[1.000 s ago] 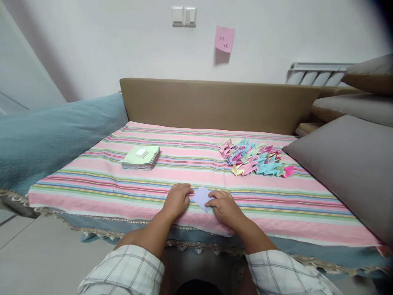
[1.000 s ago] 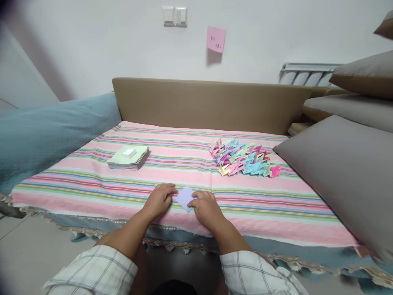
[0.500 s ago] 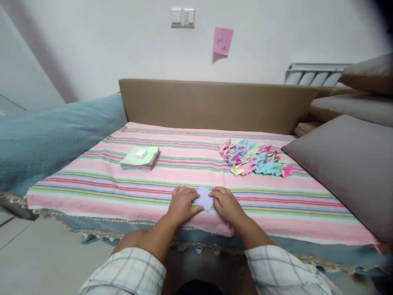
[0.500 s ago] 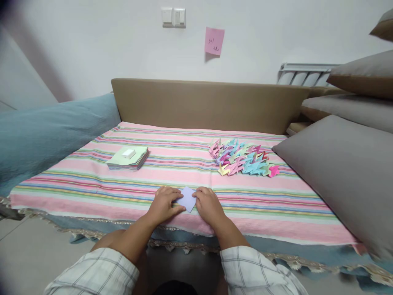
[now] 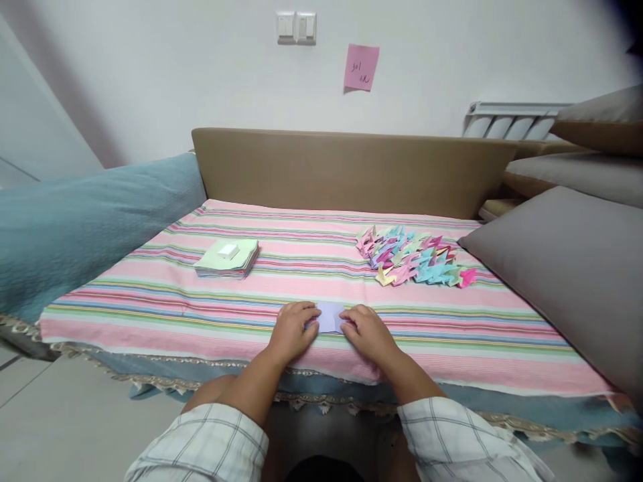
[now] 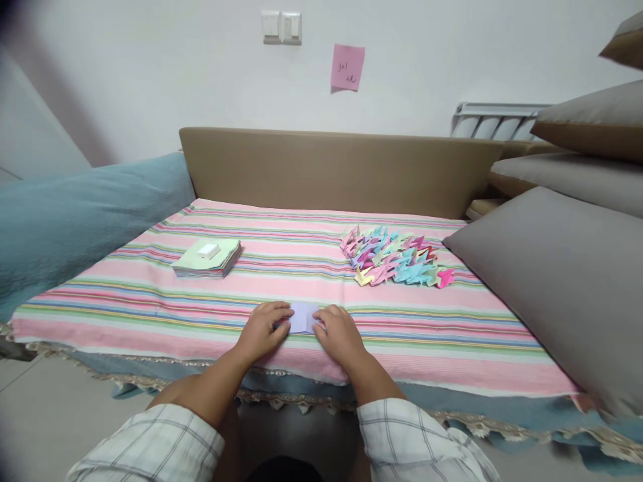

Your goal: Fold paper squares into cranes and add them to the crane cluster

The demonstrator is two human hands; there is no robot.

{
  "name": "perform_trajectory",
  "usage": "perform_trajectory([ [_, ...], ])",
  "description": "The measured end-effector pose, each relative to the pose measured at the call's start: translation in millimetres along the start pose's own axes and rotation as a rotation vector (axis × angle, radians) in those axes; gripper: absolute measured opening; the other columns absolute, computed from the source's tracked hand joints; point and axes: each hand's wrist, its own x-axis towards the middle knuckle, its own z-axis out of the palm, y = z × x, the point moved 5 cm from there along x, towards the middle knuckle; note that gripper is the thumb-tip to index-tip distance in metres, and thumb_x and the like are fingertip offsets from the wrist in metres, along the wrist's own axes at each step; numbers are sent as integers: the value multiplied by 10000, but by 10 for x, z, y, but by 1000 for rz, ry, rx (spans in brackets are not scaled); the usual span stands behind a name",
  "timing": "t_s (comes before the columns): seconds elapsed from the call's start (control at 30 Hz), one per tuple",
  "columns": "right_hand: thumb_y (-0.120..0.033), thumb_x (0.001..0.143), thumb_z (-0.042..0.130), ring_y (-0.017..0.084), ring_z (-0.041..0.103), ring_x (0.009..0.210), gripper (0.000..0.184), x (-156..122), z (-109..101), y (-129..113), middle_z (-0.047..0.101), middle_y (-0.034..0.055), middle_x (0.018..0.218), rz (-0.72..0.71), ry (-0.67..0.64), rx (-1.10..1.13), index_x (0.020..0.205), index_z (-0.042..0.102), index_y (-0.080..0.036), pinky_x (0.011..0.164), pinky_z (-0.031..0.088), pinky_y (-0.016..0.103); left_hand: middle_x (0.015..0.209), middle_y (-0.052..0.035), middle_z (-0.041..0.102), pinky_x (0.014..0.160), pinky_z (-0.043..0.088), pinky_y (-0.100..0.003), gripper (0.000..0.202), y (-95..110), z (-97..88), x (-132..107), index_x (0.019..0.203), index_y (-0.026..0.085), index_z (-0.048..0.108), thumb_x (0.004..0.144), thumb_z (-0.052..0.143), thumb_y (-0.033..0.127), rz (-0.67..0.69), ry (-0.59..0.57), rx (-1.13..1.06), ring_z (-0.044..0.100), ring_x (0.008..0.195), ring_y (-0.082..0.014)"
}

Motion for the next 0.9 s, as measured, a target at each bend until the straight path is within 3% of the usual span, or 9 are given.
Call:
perform_trajectory([
  [0.07,-241,794,552,224,470,1121,275,10,20,-2,561,99,1199,-38,26,-12,1055,624,-194,953,357,365,1118,-27,638,944,355,-377,278,29,-2,-14,1040,246,648,788,532,224,9,-5,5,532,1050,-199],
  [0.17,-213,795,534,226,374,1235,275,46,65,13,442,90,1357,-66,9,-9,1060,608,-205,1004,298,400,1097,-33,644,944,345,-392,333,70,-2,-32,1071,246,624,765,595,371,30,-28,16,531,1032,-217],
  [0.27,-193,829,472,213,422,1191,254,83,80,36,522,64,1282,-41,-23,1,1044,605,-222,983,298,401,1098,-42,641,937,346,-403,480,66,2,-33,1081,241,606,662,694,457,46,-37,19,529,1019,-236],
  [0.43,-201,848,449,206,520,1014,229,87,25,40,626,47,1075,-3,2,-5,1003,615,-230,886,334,371,1076,-41,651,912,375,-388,438,-18,-6,-8,1078,230,599,684,684,401,22,-17,-27,538,1010,-237],
  [0.63,-203,824,501,205,518,1009,235,81,50,74,622,53,1063,-14,-5,8,1027,617,-227,890,348,353,1103,-35,638,928,370,-386,438,-29,-14,-10,1113,224,580,683,640,286,6,-32,-46,522,1039,-240],
  [0.9,-183,813,527,192,523,990,239,83,73,47,624,68,1034,-67,8,54,1029,629,-176,904,383,324,1009,-33,658,880,399,-368,312,-48,-18,-2,1013,211,597,702,591,238,-20,-4,-78,547,959,-220],
])
